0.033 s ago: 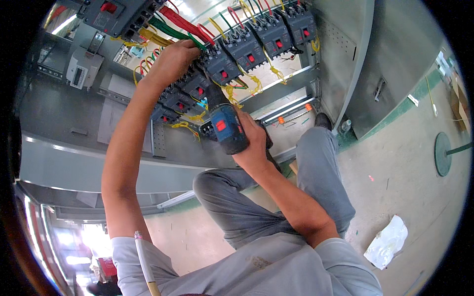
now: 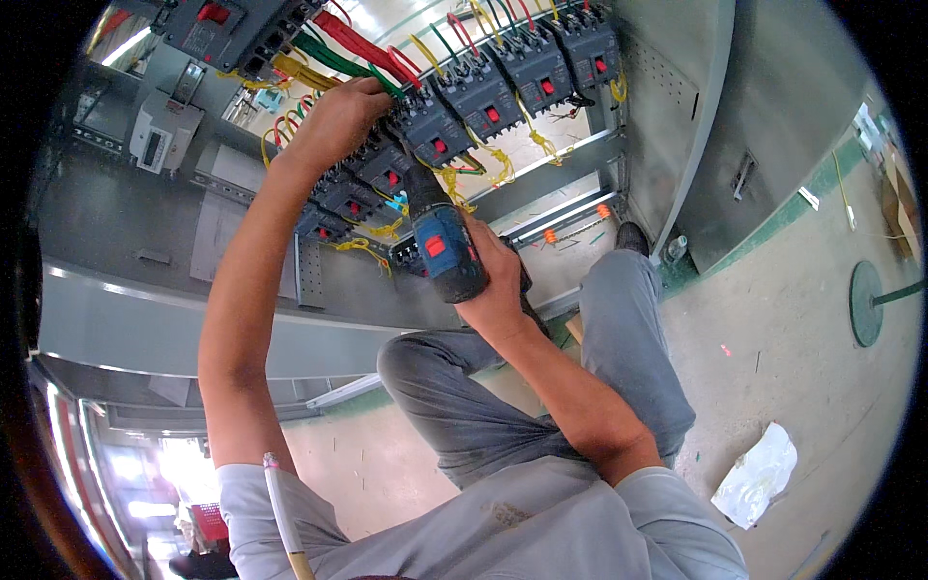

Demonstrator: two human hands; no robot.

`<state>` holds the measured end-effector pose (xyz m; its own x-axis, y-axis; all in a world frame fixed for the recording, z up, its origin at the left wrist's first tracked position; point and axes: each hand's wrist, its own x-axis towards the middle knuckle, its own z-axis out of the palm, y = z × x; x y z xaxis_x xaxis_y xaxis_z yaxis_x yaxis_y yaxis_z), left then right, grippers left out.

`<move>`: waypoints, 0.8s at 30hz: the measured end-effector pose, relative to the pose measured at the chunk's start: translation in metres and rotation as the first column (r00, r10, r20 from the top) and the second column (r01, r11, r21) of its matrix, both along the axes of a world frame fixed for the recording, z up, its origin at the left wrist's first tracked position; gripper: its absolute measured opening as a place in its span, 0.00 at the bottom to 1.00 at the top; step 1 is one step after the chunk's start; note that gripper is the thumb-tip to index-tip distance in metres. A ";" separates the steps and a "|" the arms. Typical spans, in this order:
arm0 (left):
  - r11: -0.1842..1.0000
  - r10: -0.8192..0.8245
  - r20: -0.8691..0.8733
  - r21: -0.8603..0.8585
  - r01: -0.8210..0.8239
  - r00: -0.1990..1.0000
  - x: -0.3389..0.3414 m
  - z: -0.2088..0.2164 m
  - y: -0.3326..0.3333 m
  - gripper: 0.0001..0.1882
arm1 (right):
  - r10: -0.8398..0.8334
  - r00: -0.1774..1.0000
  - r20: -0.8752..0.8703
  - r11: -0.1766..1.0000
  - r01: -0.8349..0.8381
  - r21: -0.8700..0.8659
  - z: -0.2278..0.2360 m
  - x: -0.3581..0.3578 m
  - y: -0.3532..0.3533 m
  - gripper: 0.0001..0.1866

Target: The person uses a cordless drill to secure components inside an open electrical panel. They repeatedly position wires and tighten screws on multiple circuit breakers while another person stands nearby.

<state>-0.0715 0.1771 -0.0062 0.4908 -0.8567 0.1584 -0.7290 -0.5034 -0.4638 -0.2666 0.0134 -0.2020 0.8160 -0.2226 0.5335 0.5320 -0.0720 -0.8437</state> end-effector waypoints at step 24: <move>0.997 -0.060 -0.041 -0.055 0.058 0.997 0.002 0.003 0.005 0.12 | 0.040 0.999 -0.028 0.996 -0.038 0.081 0.015 0.008 0.009 0.33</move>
<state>-0.0690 0.1824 -0.0030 0.4471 -0.8751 0.1852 -0.7768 -0.4825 -0.4048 -0.2587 0.0224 -0.1869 0.8401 -0.2316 0.4905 0.5077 0.0173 -0.8614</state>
